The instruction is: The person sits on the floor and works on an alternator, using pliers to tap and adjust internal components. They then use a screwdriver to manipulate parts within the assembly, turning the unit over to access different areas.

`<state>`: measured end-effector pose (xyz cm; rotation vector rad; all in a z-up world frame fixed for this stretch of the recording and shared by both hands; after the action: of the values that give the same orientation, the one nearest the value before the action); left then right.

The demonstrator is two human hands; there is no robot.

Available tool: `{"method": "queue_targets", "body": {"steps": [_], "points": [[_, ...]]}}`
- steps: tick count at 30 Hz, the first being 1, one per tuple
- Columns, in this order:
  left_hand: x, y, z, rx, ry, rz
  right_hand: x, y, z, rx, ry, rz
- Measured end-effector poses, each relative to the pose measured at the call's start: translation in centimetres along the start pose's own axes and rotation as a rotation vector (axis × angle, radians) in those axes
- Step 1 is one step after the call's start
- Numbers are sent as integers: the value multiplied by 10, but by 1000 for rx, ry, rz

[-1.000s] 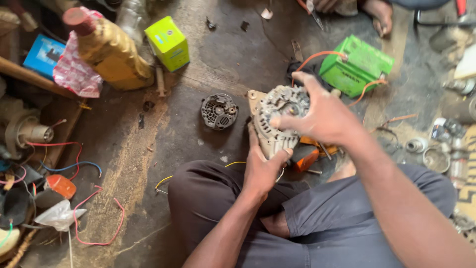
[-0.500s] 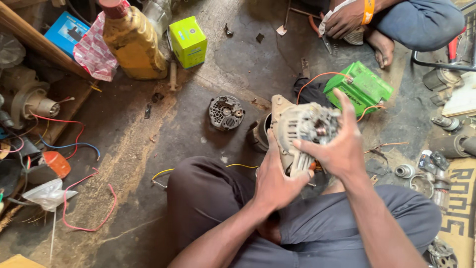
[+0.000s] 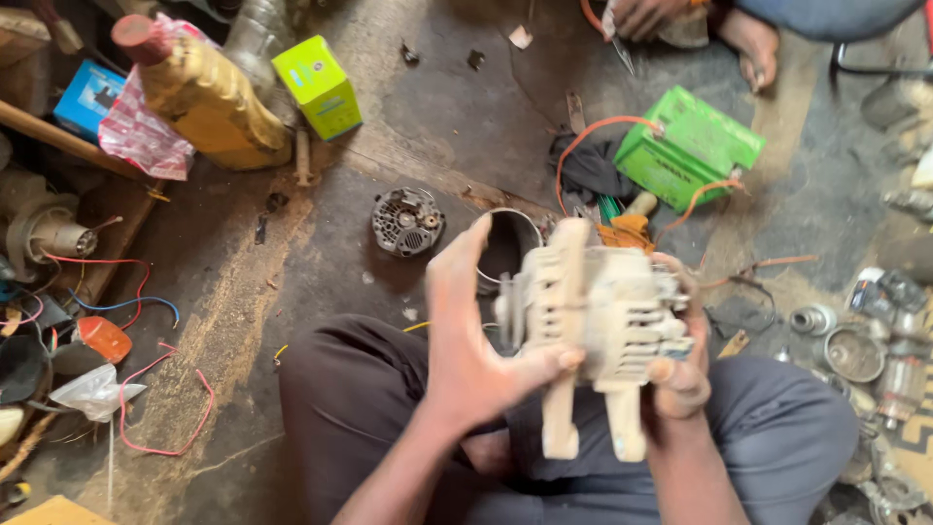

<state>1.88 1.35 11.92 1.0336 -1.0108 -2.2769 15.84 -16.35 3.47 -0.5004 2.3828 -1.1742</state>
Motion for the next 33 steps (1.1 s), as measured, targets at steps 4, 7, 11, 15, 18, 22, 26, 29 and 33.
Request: {"method": "queue_targets", "body": {"steps": [4, 7, 11, 15, 18, 22, 26, 29, 33], "points": [[8, -9, -44, 799, -410, 614, 2, 1, 8, 8, -87, -15], [13, -11, -49, 846, -392, 598, 2, 0, 10, 30, -94, -22], [22, -18, -51, 931, -398, 634, 5, -1, 11, 49, -94, -31], [27, -23, -51, 892, -379, 632, 4, -3, 11, 81, -84, -68], [28, -29, -48, 865, -335, 626, 3, -5, 5, 197, -167, -50], [27, -35, -41, 802, -324, 559, 0, -6, -5, 227, -265, 4], [31, -38, -39, 791, -328, 576, 2, -4, -7, 176, -271, 13], [35, -37, -41, 838, -311, 578, 3, -5, -5, 205, -270, 53], [42, -37, -46, 895, -307, 591, 6, -6, -2, 223, -239, 67]]}}
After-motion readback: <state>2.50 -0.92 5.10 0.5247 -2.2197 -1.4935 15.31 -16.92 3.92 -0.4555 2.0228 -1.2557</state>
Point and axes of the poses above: each hand's wrist, its own x-axis away from the middle knuckle, its own z-axis out of the back of the hand, y = z × x, the point moved 5 cm from there along -x, towards the middle knuckle, and after that the axes turned 9 degrees about z, right-handed, at the moved point
